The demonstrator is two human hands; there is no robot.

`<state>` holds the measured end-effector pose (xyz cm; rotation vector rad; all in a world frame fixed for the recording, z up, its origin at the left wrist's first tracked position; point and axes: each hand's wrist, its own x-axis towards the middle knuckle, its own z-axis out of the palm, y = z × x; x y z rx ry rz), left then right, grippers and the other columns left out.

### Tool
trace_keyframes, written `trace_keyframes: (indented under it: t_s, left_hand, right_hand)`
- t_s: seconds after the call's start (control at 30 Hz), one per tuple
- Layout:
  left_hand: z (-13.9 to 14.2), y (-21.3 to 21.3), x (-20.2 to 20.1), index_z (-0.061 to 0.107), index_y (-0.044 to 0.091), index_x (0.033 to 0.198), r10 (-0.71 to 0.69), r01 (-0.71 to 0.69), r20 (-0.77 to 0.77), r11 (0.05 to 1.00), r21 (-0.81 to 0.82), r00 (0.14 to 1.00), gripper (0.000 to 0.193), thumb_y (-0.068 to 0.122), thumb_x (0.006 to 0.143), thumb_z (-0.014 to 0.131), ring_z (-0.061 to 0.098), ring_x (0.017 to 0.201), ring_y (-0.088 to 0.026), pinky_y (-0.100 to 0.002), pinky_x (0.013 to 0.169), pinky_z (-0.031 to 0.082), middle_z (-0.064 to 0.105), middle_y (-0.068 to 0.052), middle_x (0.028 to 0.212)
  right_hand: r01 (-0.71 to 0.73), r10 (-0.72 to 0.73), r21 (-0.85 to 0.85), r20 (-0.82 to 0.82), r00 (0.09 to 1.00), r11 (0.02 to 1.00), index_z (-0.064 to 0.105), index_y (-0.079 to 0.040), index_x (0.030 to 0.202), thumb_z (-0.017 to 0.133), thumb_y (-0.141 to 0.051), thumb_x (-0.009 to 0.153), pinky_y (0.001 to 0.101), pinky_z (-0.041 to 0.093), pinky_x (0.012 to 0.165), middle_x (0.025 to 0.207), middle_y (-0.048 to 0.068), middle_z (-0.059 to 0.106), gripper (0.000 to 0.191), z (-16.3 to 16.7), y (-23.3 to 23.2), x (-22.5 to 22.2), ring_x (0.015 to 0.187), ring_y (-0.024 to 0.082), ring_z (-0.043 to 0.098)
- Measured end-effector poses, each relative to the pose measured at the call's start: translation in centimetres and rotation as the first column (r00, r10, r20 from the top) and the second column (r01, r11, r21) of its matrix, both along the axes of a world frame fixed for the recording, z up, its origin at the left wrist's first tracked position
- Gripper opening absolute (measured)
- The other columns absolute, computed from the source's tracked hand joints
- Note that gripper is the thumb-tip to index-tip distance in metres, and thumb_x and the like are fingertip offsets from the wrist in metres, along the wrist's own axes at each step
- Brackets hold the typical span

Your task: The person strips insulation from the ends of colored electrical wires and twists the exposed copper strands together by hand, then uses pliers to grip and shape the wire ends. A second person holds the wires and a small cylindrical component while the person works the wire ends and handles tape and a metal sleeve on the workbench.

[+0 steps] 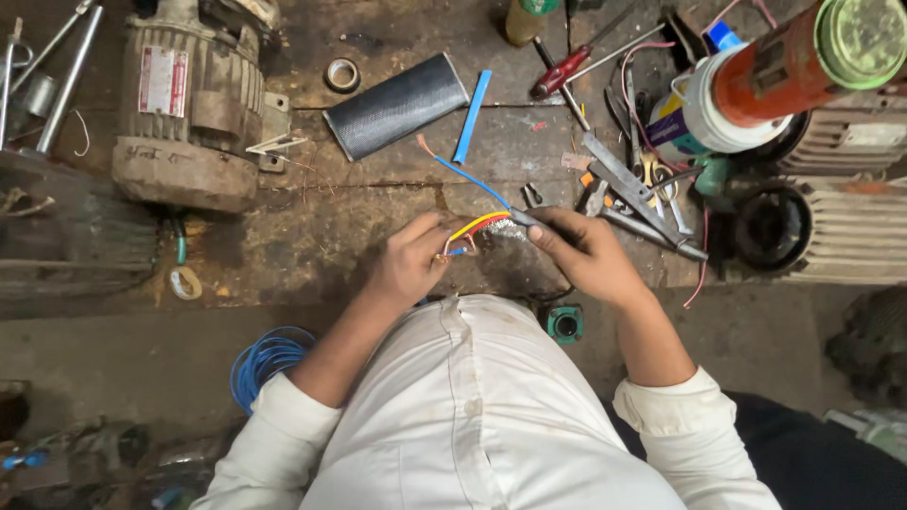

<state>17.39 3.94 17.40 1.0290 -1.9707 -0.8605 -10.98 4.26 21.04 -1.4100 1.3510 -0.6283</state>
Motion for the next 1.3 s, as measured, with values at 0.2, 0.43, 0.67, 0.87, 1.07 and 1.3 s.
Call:
trace_keyframes:
  t_s: [0.2,0.43,0.67,0.87,1.07,1.3]
  left_hand:
    - [-0.1,0.0,0.6,0.071,0.004,0.119,-0.051,0.054,-0.066,0.998,0.042,0.996,0.037,0.000,0.083,0.065,0.067,0.107,-0.039,-0.044,0.092,0.054,0.066,-0.020,0.119]
    - [1.7,0.7,-1.5,0.072,0.005,0.113,0.085,-0.084,0.008,0.965,0.247,0.996,0.030,0.019,0.087,0.076,0.069,0.102,-0.035,-0.041,0.087,0.054,0.070,-0.017,0.109]
    - [3.2,1.1,-1.5,0.073,0.010,0.118,0.041,-0.028,-0.061,0.979,0.204,0.997,0.027,0.026,0.096,0.071,0.071,0.103,-0.031,-0.040,0.091,0.054,0.072,-0.013,0.109]
    - [3.0,1.5,-2.6,0.075,0.010,0.118,0.126,-0.119,-0.038,0.981,0.151,0.991,0.032,0.022,0.089,0.074,0.069,0.086,-0.030,-0.040,0.076,0.054,0.066,-0.014,0.093]
    - [1.8,1.9,-2.8,0.078,0.007,0.099,0.281,-0.273,-0.029,0.949,0.158,0.959,0.025,0.030,0.091,0.078,0.067,0.074,-0.026,-0.038,0.066,0.051,0.068,-0.011,0.081]
    - [-0.1,1.5,-3.1,0.077,0.000,0.087,0.300,-0.132,-0.186,0.785,0.605,0.936,0.035,0.034,0.093,0.080,0.054,0.072,-0.012,-0.033,0.062,0.043,0.062,-0.003,0.075]
  right_hand:
    - [0.005,-0.039,0.187,0.177,0.983,0.982,0.068,-0.002,0.123,0.067,-0.023,0.100,0.0244,0.038,0.055,0.075,-0.004,0.055,0.031,0.9,-0.7,0.8,0.063,0.006,0.047]
    - [-0.077,0.089,-0.105,0.120,0.989,0.991,0.061,-0.006,0.131,0.069,-0.019,0.094,0.0216,0.045,0.062,0.093,-0.004,0.065,0.040,1.6,-0.3,3.6,0.073,0.002,0.052]
    - [0.129,-0.146,-0.315,-0.033,0.989,0.940,0.069,-0.003,0.100,0.073,-0.022,0.105,0.0249,0.039,0.058,0.074,0.001,0.059,0.020,0.5,-0.5,5.5,0.068,0.005,0.046]
    - [0.293,-0.274,-0.106,0.164,0.948,0.950,0.055,-0.006,0.098,0.056,-0.027,0.105,0.0250,0.040,0.043,0.068,-0.001,0.058,0.022,0.3,-0.4,6.6,0.049,0.006,0.051]
    - [0.242,-0.227,-0.134,0.117,0.967,0.961,0.054,-0.006,0.104,0.054,-0.027,0.109,0.0240,0.040,0.047,0.070,-0.001,0.056,0.022,-0.1,0.4,7.0,0.053,0.005,0.050]
    - [0.306,-0.249,-0.142,0.320,0.914,0.941,0.060,-0.003,0.112,0.062,-0.018,0.106,0.0238,0.038,0.047,0.074,-0.001,0.056,0.016,-2.0,1.2,6.8,0.054,0.005,0.049]
